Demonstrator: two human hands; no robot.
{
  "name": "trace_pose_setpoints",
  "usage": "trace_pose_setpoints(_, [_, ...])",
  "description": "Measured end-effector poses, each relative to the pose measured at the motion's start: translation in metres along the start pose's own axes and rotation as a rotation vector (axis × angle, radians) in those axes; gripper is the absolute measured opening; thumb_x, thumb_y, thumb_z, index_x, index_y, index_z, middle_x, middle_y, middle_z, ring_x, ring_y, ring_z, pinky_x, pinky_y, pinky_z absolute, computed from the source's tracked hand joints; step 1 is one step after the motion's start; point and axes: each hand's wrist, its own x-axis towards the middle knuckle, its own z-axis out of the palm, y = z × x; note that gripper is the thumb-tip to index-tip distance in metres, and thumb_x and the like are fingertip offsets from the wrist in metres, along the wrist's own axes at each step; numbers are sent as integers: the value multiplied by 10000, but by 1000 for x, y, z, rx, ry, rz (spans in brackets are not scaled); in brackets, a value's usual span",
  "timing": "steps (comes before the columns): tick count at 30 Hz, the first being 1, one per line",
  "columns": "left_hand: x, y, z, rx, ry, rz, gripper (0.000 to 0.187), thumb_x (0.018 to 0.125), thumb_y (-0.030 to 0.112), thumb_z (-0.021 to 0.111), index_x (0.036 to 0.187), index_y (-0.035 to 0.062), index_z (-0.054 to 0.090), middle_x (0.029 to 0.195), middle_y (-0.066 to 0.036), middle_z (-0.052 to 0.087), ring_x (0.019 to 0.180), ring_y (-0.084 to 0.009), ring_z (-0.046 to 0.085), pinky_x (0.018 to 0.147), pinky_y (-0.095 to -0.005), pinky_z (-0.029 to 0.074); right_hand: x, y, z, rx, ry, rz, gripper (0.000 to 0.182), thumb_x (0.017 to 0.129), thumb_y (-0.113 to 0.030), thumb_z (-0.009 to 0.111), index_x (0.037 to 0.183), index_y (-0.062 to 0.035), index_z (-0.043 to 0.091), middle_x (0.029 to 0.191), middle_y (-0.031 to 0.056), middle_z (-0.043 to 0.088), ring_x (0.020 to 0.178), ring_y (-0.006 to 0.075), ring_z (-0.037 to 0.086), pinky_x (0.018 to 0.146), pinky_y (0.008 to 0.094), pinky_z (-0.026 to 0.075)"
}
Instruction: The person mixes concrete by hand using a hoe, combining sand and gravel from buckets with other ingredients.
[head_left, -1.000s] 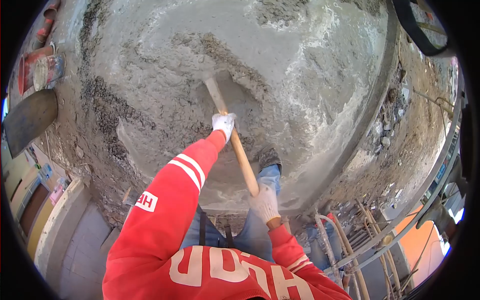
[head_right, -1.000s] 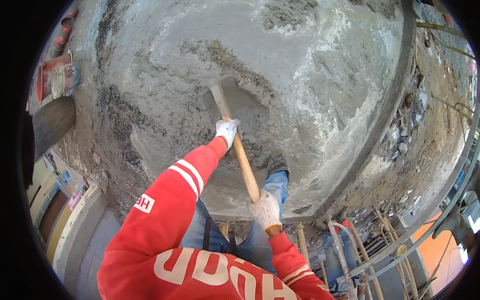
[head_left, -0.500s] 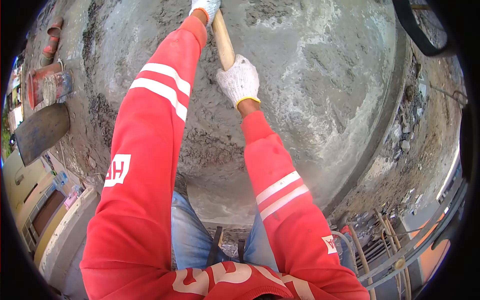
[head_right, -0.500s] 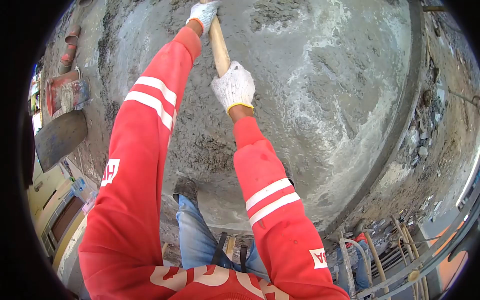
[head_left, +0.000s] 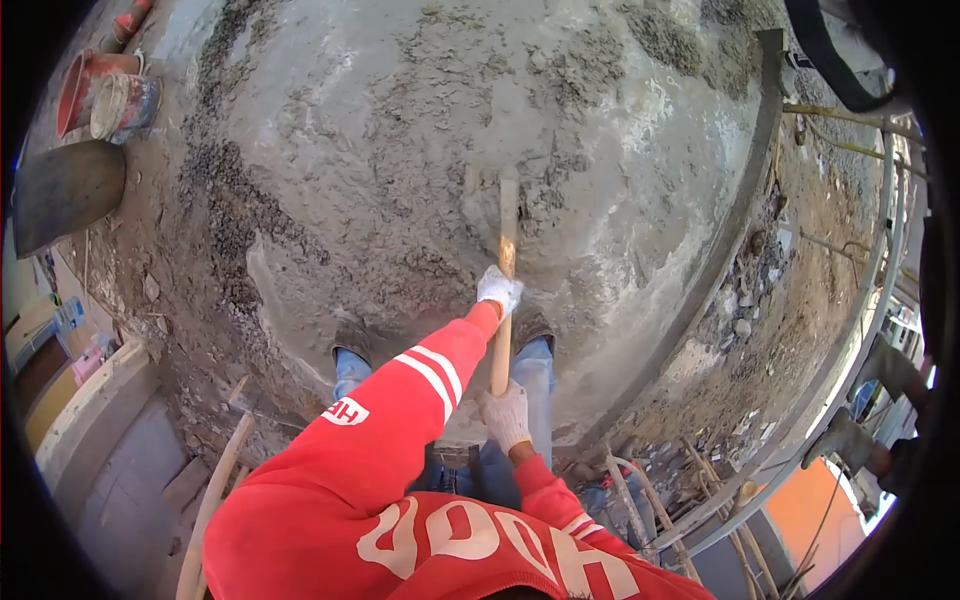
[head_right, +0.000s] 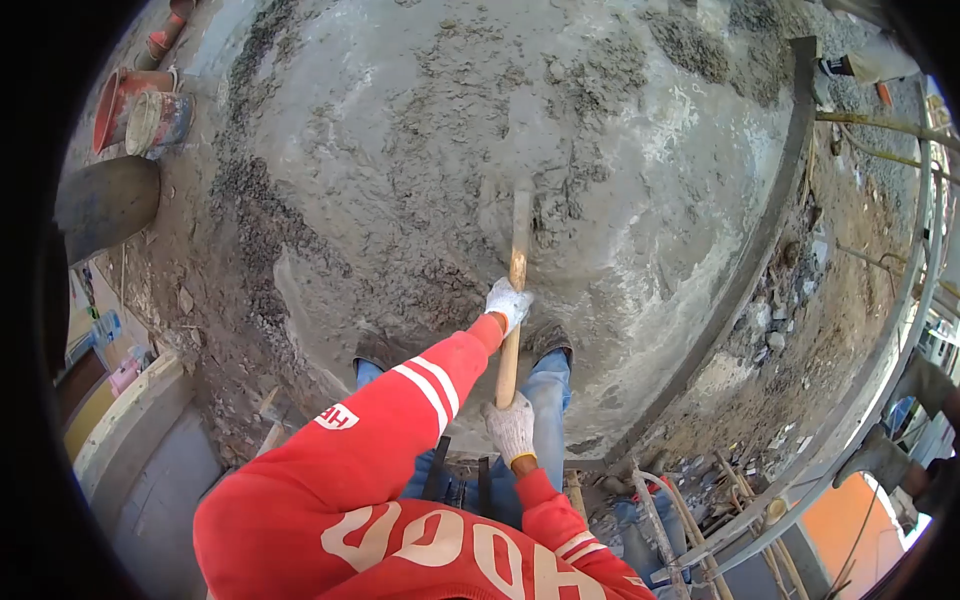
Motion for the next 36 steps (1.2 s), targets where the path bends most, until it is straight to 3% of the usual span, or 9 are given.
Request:
trace_pose_setpoints(1, [-19, -20, -13, -34, 15, -21, 461, 760, 288, 735, 1103, 0, 625, 1043, -253, 706, 1014, -414, 690, 843, -461, 568, -21, 4, 9, -81, -9, 21, 350, 749, -234, 741, 927, 44, 626, 828, 254, 674, 784, 424, 666, 700, 478, 515])
trace_pose_setpoints(3, [-52, -51, -51, -248, 83, -8, 252, 807, 145, 684, 968, 1, 554, 662, -115, 618, 498, -223, 623, 473, -379, 517, -62, -10, 24, -215, -44, -38, 374, 749, -242, 748, 953, 45, 620, 850, 265, 673, 809, 434, 665, 720, 479, 520])
trace_pose_setpoints(7, [-107, -59, -200, -581, 287, -39, 231, 837, 111, 685, 989, 32, 530, 661, -73, 583, 483, -202, 592, 460, -370, 497, -80, -40, 75, -470, -160, -308, 400, 757, -261, 758, 975, 32, 595, 864, 288, 678, 838, 475, 668, 736, 505, 534])
trace_pose_setpoints(13, [-56, -103, -450, -605, 888, 259, 512, 801, 197, 758, 1175, -45, 504, 1006, -201, 660, 870, -319, 677, 772, -408, 551, 6, -202, 257, -751, -333, -756, 305, 809, -282, 683, 1002, -57, 612, 886, 262, 704, 872, 446, 692, 777, 526, 555])
trace_pose_setpoints(17, [44, -156, -518, -444, 1059, -8, 683, 770, 248, 757, 1274, -75, 428, 1130, -285, 652, 991, -393, 688, 866, -449, 562, 72, -274, 359, -878, -429, -938, 333, 796, -277, 656, 1030, -42, 688, 1009, 236, 722, 958, 406, 704, 849, 486, 568])
trace_pose_setpoints(25, [98, -183, -257, -385, 610, -268, 504, 773, 177, 756, 1159, -74, 549, 1086, -242, 687, 946, -354, 704, 831, -414, 583, 67, -142, 117, -1066, -329, -664, 370, 792, -299, 713, 1035, -31, 635, 915, 238, 714, 872, 398, 716, 783, 482, 577])
trace_pose_setpoints(27, [103, -176, -197, -840, 640, -315, 204, 780, 170, 722, 779, -19, 644, 858, -222, 702, 617, -333, 676, 608, -459, 571, 50, -114, 39, -1111, -261, -674, 350, 786, -294, 717, 998, -38, 609, 864, 217, 708, 811, 388, 715, 727, 484, 576])
trace_pose_setpoints(31, [21, -119, -87, -1550, 306, -295, 163, 833, 106, 739, 856, 55, 585, 654, -115, 594, 494, -277, 576, 478, -412, 513, 47, -52, -100, -1130, -217, -655, 304, 789, -278, 714, 982, -78, 590, 791, 192, 697, 754, 388, 705, 654, 508, 552])
trace_pose_setpoints(36, [-79, -55, 18, -1409, 247, -361, 249, 842, 113, 757, 985, 88, 555, 709, -86, 579, 611, -240, 602, 585, -423, 559, 54, 24, -222, -1142, -203, -494, 359, 768, -256, 723, 1081, -109, 628, 790, 173, 702, 743, 396, 689, 686, 498, 541])
